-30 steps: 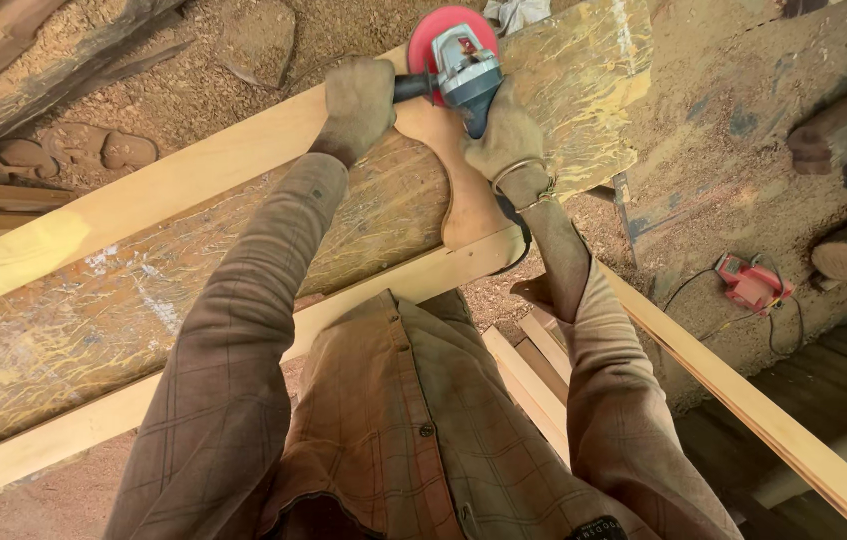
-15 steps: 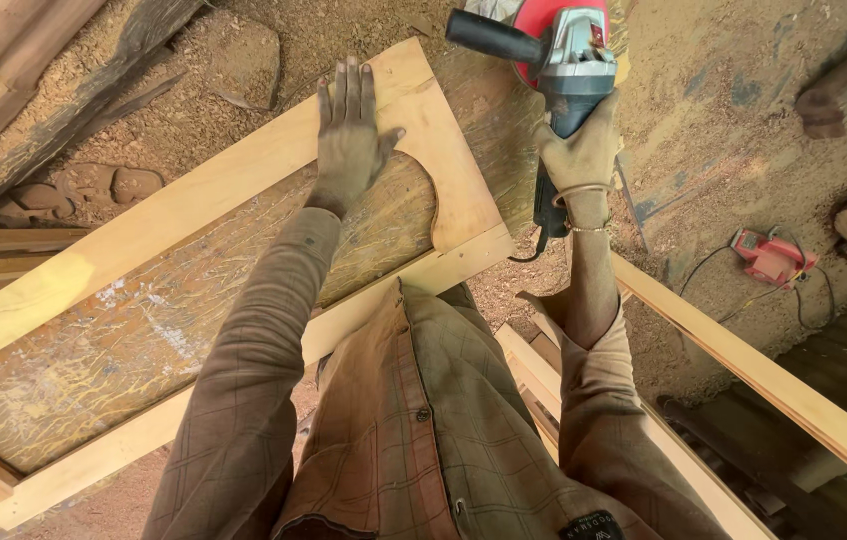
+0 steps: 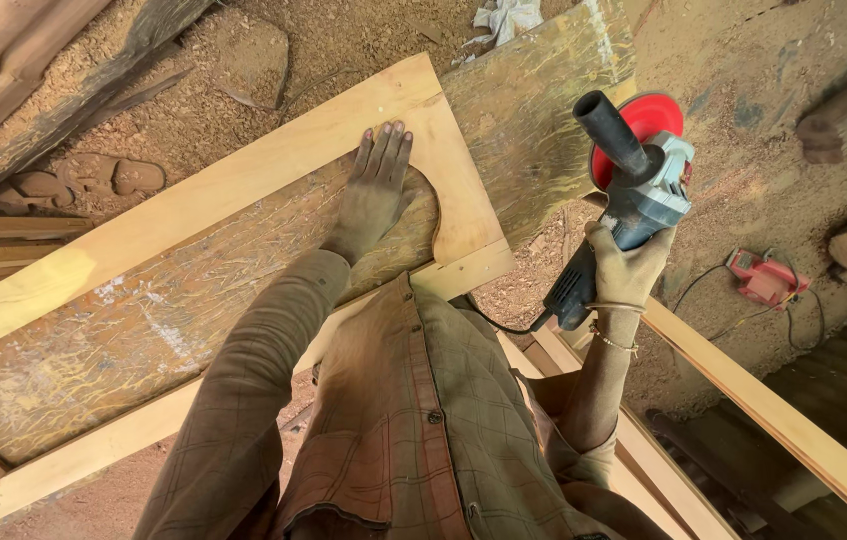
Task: The person uses an angle grinder with a sanding disc to smooth the surface of a wooden frame. They move the tool along the edges and flat surfaces of the frame, generating sawdust.
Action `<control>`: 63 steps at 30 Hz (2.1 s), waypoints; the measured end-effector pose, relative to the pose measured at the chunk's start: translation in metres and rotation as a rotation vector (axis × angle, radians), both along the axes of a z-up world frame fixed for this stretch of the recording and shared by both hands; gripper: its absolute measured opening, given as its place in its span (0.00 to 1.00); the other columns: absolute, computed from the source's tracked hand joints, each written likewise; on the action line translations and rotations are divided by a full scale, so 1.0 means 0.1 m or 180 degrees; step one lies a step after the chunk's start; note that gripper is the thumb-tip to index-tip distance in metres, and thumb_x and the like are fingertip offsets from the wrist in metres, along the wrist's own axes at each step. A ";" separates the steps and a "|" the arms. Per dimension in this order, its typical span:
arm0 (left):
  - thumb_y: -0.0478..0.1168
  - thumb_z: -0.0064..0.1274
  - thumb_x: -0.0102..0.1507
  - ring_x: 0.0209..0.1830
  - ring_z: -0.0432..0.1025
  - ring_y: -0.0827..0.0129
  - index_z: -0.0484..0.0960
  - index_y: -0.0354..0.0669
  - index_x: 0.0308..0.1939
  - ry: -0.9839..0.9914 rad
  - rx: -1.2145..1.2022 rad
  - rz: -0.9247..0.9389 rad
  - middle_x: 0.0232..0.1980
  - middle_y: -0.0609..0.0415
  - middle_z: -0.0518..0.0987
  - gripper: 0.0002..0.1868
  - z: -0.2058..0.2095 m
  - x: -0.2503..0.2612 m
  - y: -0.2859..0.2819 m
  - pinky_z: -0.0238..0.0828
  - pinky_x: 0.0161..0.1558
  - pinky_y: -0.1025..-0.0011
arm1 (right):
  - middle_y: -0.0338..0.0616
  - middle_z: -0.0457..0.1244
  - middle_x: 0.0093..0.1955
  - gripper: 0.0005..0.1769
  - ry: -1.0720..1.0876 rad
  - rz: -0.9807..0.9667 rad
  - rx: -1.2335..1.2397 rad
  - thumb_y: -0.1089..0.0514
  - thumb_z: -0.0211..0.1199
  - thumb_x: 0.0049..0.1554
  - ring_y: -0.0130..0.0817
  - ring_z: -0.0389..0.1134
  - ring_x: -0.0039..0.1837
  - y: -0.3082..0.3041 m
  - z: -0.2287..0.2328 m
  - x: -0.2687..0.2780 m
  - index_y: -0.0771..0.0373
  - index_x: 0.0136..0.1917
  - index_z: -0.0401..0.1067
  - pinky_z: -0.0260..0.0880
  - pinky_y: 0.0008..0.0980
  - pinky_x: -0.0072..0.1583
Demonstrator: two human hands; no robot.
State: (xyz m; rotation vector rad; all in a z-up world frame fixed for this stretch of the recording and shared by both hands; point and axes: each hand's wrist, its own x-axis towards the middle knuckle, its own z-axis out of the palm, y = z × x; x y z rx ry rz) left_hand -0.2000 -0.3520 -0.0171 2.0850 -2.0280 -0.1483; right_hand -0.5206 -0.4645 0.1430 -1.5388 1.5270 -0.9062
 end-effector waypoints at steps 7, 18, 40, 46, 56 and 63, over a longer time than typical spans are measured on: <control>0.49 0.58 0.69 0.83 0.47 0.47 0.54 0.35 0.81 0.0328 -0.0303 0.1054 0.83 0.38 0.54 0.43 0.05 0.45 0.43 0.33 0.80 0.44 | 0.48 0.68 0.55 0.37 0.0271 0.0291 0.0014 0.55 0.82 0.52 0.34 0.70 0.53 -0.04 -0.27 0.28 0.71 0.64 0.64 0.74 0.35 0.57; 0.43 0.47 0.69 0.82 0.49 0.38 0.61 0.29 0.76 0.0810 0.0216 0.1949 0.79 0.28 0.60 0.34 0.17 -0.19 2.43 0.41 0.79 0.45 | 0.70 0.68 0.43 0.52 0.1813 0.1646 -0.0247 0.52 0.76 0.41 0.66 0.71 0.46 -0.02 -0.74 1.55 0.75 0.69 0.53 0.74 0.55 0.48; 0.41 0.69 0.48 0.34 0.79 0.53 0.79 0.39 0.39 0.0617 0.0272 0.1503 0.37 0.46 0.82 0.20 0.42 0.17 0.26 0.76 0.35 0.57 | 0.67 0.69 0.42 0.44 0.2327 0.1838 0.0178 0.49 0.73 0.45 0.67 0.72 0.46 0.40 -0.70 1.39 0.72 0.65 0.56 0.73 0.57 0.47; 0.38 0.66 0.53 0.30 0.80 0.56 0.80 0.40 0.36 0.0492 0.0472 0.1457 0.29 0.48 0.82 0.12 0.19 0.29 0.36 0.76 0.30 0.61 | 0.70 0.68 0.41 0.51 0.2519 0.2018 0.0228 0.51 0.72 0.45 0.67 0.71 0.45 0.43 -0.72 1.47 0.78 0.70 0.51 0.73 0.56 0.47; 0.37 0.68 0.53 0.23 0.78 0.61 0.79 0.38 0.36 0.0373 0.0421 0.1532 0.27 0.49 0.80 0.14 0.28 0.54 0.26 0.73 0.26 0.62 | 0.67 0.69 0.42 0.52 0.2376 0.2053 0.0213 0.52 0.73 0.45 0.65 0.72 0.45 0.30 -0.75 1.74 0.79 0.71 0.49 0.75 0.53 0.49; 0.38 0.69 0.48 0.30 0.80 0.52 0.82 0.40 0.37 0.0006 0.0297 0.2380 0.31 0.44 0.82 0.16 0.15 1.43 0.81 0.74 0.31 0.58 | 0.62 0.69 0.42 0.57 0.2222 0.2756 -0.0012 0.53 0.74 0.43 0.59 0.74 0.45 0.39 -0.94 2.83 0.77 0.73 0.44 0.76 0.50 0.48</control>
